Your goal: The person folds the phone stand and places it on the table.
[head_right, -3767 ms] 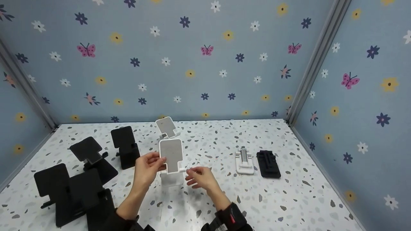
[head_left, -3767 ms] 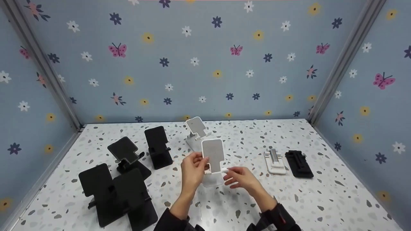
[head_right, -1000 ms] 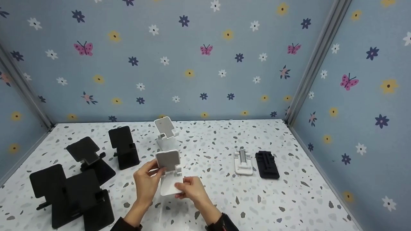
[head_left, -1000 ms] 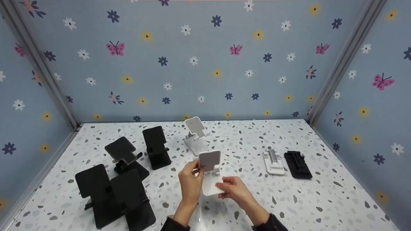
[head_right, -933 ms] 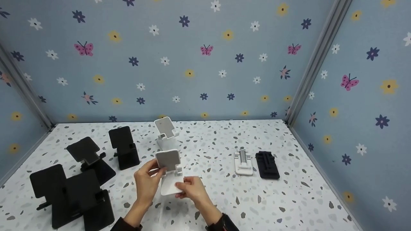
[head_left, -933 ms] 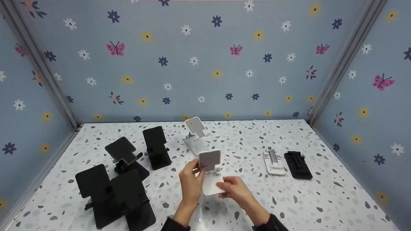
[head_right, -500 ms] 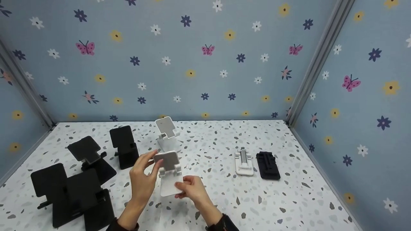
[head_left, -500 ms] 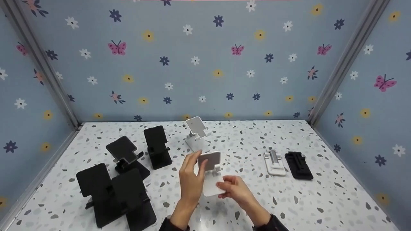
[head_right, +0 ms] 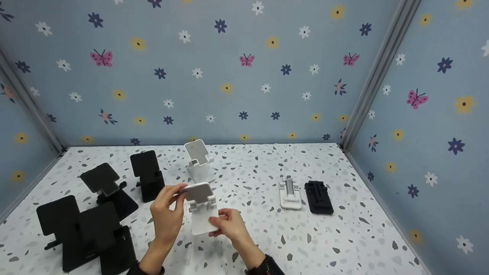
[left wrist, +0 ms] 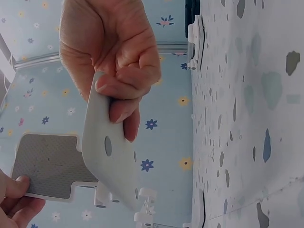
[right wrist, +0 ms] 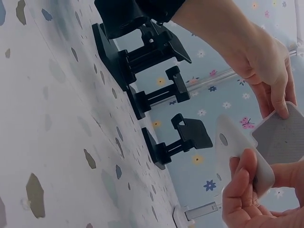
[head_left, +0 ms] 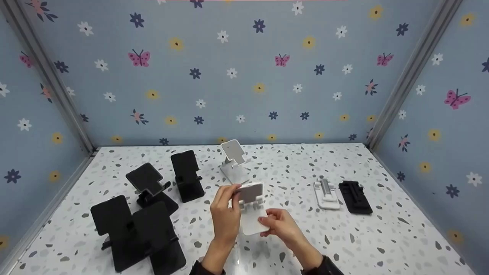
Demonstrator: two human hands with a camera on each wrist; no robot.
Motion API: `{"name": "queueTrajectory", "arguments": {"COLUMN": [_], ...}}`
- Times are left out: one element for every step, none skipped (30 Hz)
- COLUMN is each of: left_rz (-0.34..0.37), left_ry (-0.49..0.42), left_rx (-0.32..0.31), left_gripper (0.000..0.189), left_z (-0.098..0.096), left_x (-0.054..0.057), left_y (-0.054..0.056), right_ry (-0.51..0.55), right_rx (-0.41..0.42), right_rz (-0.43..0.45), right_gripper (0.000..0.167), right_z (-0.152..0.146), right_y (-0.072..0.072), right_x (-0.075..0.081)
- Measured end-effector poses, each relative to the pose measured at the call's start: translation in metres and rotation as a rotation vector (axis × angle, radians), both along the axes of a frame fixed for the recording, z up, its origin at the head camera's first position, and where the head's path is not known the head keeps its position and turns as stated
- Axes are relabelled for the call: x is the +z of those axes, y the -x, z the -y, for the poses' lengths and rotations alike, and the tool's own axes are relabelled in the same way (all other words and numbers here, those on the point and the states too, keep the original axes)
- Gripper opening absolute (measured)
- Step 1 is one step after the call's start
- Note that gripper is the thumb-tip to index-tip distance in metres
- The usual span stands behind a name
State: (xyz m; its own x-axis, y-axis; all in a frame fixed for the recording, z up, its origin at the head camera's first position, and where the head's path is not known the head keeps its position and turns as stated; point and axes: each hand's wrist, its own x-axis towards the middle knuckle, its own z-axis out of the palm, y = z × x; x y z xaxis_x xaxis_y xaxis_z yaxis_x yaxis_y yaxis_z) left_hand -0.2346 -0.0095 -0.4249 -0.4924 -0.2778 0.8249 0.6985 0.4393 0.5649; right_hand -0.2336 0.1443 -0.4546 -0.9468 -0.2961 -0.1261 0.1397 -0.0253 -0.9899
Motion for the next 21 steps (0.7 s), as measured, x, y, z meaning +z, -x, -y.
{"name": "queueTrajectory", "arguments": {"left_rz": [-0.009,-0.020,-0.031,-0.039,-0.050,-0.060,-0.072,-0.078,-0.084,-0.091,-0.099,-0.100,-0.100,-0.097,-0.098,-0.101,-0.102,-0.099,-0.102,-0.107,-0.116], "left_ry": [-0.002,-0.003,-0.004,-0.004,-0.003,-0.005,-0.008,-0.011,-0.012,-0.011,-0.008,-0.006,-0.002,0.002,0.004,0.007,0.008,0.007,0.007,0.006,0.006], "left_rx": [-0.001,-0.003,-0.006,-0.010,-0.011,-0.016,-0.022,-0.028,-0.034,-0.040,-0.045,-0.050,-0.054,-0.056,-0.060,-0.061,-0.064,-0.070,-0.077,-0.085,-0.091], "left_gripper": [0.026,0.027,0.027,0.028,0.028,0.029,0.029,0.030,0.029,0.029,0.028,0.026,0.025,0.024,0.023,0.022,0.022,0.022,0.023,0.024,0.025], "left_z": [0.000,0.000,-0.001,-0.001,-0.001,-0.002,-0.002,-0.003,-0.004,-0.005,-0.005,-0.006,-0.008,-0.009,-0.010,-0.011,-0.012,-0.013,-0.014,-0.015,-0.016], "left_x": [0.000,0.000,0.000,0.000,0.000,0.000,0.000,0.000,0.000,0.000,0.001,0.001,0.001,0.001,0.002,0.002,0.001,0.001,0.000,0.000,-0.001], "left_y": [0.000,0.000,-0.001,-0.001,-0.002,-0.002,-0.002,-0.003,-0.004,-0.004,-0.005,-0.006,-0.007,-0.008,-0.008,-0.009,-0.009,-0.010,-0.010,-0.010,-0.010], "right_ry": [0.001,0.003,0.006,0.006,0.006,0.004,0.001,0.000,-0.003,-0.006,-0.006,-0.003,0.000,0.004,0.005,0.007,0.010,0.011,0.008,0.007,0.007], "right_rx": [0.000,0.000,0.002,0.001,-0.002,-0.005,-0.009,-0.013,-0.017,-0.022,-0.026,-0.028,-0.028,-0.029,-0.030,-0.031,-0.034,-0.036,-0.041,-0.045,-0.049], "right_rz": [-0.002,-0.003,-0.006,-0.012,-0.018,-0.025,-0.031,-0.036,-0.041,-0.044,-0.047,-0.048,-0.049,-0.052,-0.055,-0.057,-0.059,-0.063,-0.069,-0.073,-0.075], "right_gripper": [0.028,0.028,0.028,0.028,0.028,0.028,0.028,0.028,0.029,0.029,0.029,0.030,0.031,0.032,0.032,0.033,0.033,0.033,0.033,0.033,0.033], "right_z": [0.000,0.000,0.000,0.000,-0.001,-0.001,-0.001,-0.001,-0.002,-0.002,-0.003,-0.004,-0.004,-0.005,-0.005,-0.006,-0.007,-0.008,-0.008,-0.009,-0.010], "right_y": [0.000,0.000,0.000,-0.001,-0.001,-0.001,-0.001,-0.001,-0.001,-0.001,-0.001,-0.001,0.000,0.000,0.000,0.000,0.000,0.000,0.000,0.000,0.000], "right_x": [0.000,0.001,0.001,0.001,0.002,0.002,0.002,0.002,0.003,0.003,0.004,0.004,0.004,0.005,0.006,0.007,0.008,0.009,0.010,0.011,0.012]}}
